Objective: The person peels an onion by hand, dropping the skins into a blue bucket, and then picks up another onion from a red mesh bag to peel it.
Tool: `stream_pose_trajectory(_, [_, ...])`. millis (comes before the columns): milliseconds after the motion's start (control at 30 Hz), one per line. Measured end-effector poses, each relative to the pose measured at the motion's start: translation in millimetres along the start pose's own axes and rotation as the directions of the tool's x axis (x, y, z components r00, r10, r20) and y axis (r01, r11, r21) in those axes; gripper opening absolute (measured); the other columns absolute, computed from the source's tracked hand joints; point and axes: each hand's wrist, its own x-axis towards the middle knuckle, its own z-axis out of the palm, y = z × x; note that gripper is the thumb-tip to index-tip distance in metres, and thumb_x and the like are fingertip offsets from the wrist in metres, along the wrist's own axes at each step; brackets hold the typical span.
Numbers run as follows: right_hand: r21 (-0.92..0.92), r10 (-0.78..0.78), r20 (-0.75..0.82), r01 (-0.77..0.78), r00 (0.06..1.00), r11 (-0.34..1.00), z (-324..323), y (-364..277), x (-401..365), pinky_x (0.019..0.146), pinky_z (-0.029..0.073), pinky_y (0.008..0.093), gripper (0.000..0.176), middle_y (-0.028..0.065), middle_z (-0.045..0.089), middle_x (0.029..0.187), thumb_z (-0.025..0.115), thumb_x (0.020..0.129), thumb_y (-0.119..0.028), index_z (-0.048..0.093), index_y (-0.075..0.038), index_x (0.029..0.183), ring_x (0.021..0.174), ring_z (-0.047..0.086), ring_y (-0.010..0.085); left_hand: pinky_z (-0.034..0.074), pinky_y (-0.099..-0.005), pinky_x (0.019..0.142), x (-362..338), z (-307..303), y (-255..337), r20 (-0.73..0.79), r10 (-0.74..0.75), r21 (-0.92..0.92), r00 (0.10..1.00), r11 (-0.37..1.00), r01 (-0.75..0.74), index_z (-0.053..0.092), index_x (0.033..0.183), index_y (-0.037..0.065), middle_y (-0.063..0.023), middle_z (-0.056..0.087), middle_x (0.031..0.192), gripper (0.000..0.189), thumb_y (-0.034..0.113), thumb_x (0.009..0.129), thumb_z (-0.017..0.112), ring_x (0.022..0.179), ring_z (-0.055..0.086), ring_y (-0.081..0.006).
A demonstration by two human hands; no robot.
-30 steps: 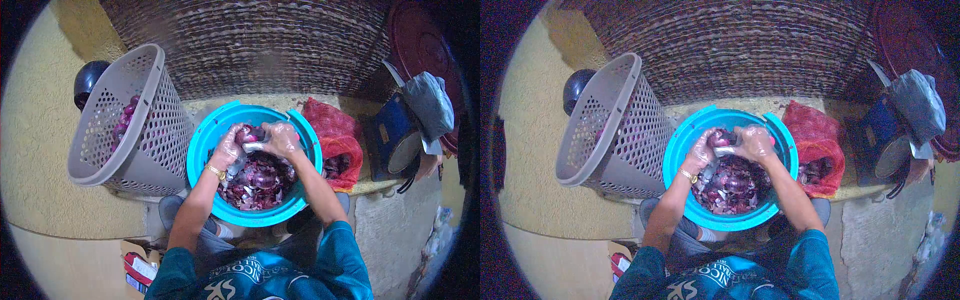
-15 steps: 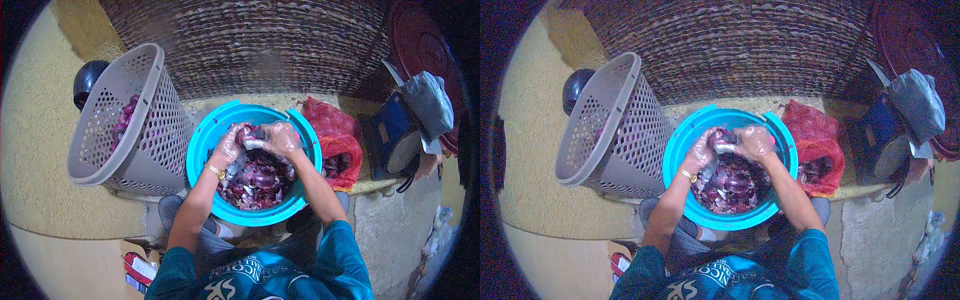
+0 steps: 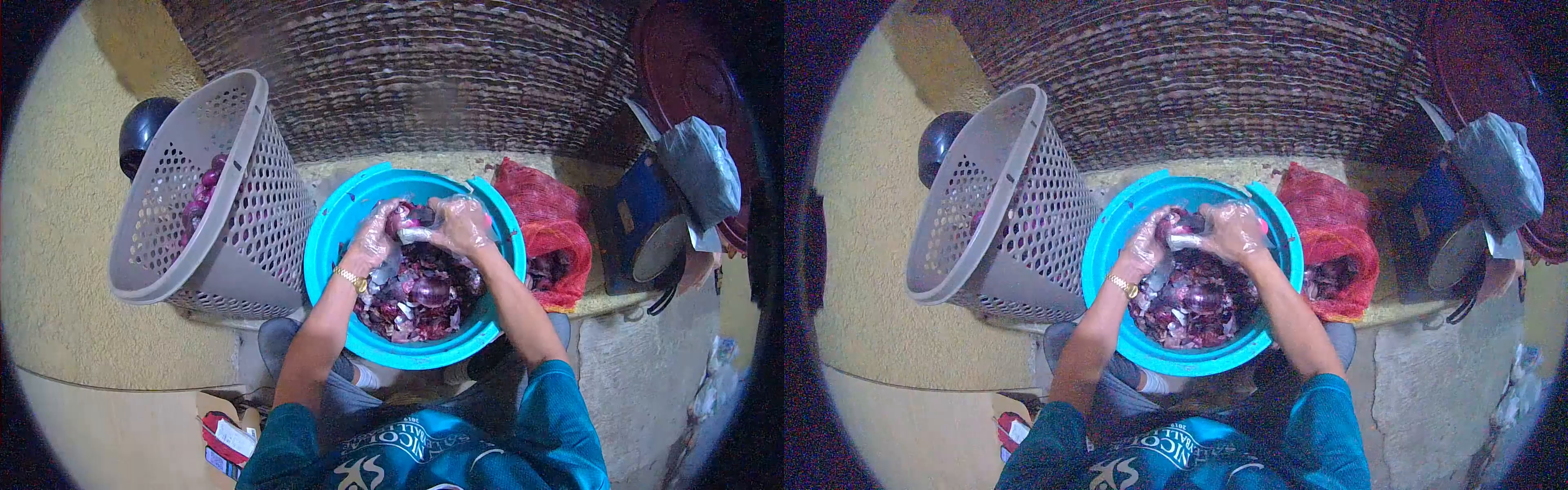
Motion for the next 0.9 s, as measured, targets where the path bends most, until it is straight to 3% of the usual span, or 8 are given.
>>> stream_pose_trajectory(167, [0.026,-0.026,-0.037,0.027,0.999,0.999,0.2,-0.7,-0.5,0.066,0.047,0.0496,0.063,0.0206,0.062,0.071,0.066,0.069,-0.068,0.066,-0.008,0.086,0.074,0.063,0.0392,0.050,-0.0328,0.085,2.0,-5.4,-1.6,0.012,0.002,-0.013,1.000,1.000,-0.001,0.065,0.103,0.004,-0.0044,0.067,0.095,0.019,0.019,0.091,0.063,0.088,0.063,-0.0164])
stream_pose_trajectory(267, [0.044,0.019,0.031,-0.020,0.999,0.999,-4.0,-5.3,0.1,0.066,0.047,0.0504,0.060,0.0204,0.062,0.069,0.066,0.071,-0.066,0.066,-0.007,0.084,0.073,0.062,0.0399,0.050,-0.0324,0.085,-1.6,-0.1,-1.2,0.015,0.015,-0.012,1.000,1.000,-0.014,0.065,0.103,0.004,-0.0037,0.067,0.095,0.018,0.018,0.091,0.062,0.089,0.062,-0.0154])
stream_pose_trajectory(333, [0.024,-0.034,-0.045,0.035,0.998,0.999,-0.5,-3.9,0.4,0.062,0.050,0.0484,0.066,0.0192,0.064,0.067,0.057,0.074,-0.073,0.069,-0.009,0.078,0.067,0.065,0.0371,0.050,-0.0322,0.086,0.8,-2.1,-1.8,0.021,0.039,0.005,0.999,0.999,-0.039,0.065,0.102,0.005,-0.0047,0.067,0.096,0.017,0.017,0.091,0.062,0.090,0.062,-0.0160])
stream_pose_trajectory(567, [-0.024,-0.002,0.013,0.002,1.000,1.000,5.5,-4.2,2.2,0.062,0.050,0.0483,0.068,0.0198,0.064,0.065,0.053,0.076,-0.074,0.069,-0.008,0.075,0.066,0.065,0.0369,0.052,-0.0323,0.079,9.9,-8.8,-4.7,-0.038,0.040,0.001,0.998,0.999,-0.040,0.064,0.099,0.009,-0.0036,0.066,0.092,0.011,0.017,0.092,0.062,0.083,0.062,-0.0147])
stream_pose_trajectory(633, [-0.071,-0.064,0.015,0.065,0.998,0.995,7.5,-3.1,2.9,0.062,0.050,0.0485,0.069,0.0191,0.064,0.065,0.055,0.074,-0.076,0.069,-0.008,0.075,0.066,0.065,0.0368,0.053,-0.0329,0.079,7.6,-5.2,-2.8,-0.029,0.035,-0.028,0.999,0.999,-0.036,0.064,0.099,0.008,-0.0036,0.065,0.092,0.011,0.017,0.092,0.062,0.084,0.062,-0.0152])
stream_pose_trajectory(900, [-0.012,-0.029,-0.089,0.028,0.996,1.000,5.4,2.6,-0.2,0.062,0.048,0.0481,0.068,0.0175,0.062,0.066,0.064,0.067,-0.073,0.065,-0.007,0.081,0.067,0.064,0.0371,0.053,-0.0337,0.081,3.8,-3.4,-1.9,-0.008,0.009,0.002,1.000,1.000,-0.009,0.063,0.099,0.008,-0.0043,0.065,0.094,0.013,0.018,0.091,0.063,0.086,0.063,-0.0166])
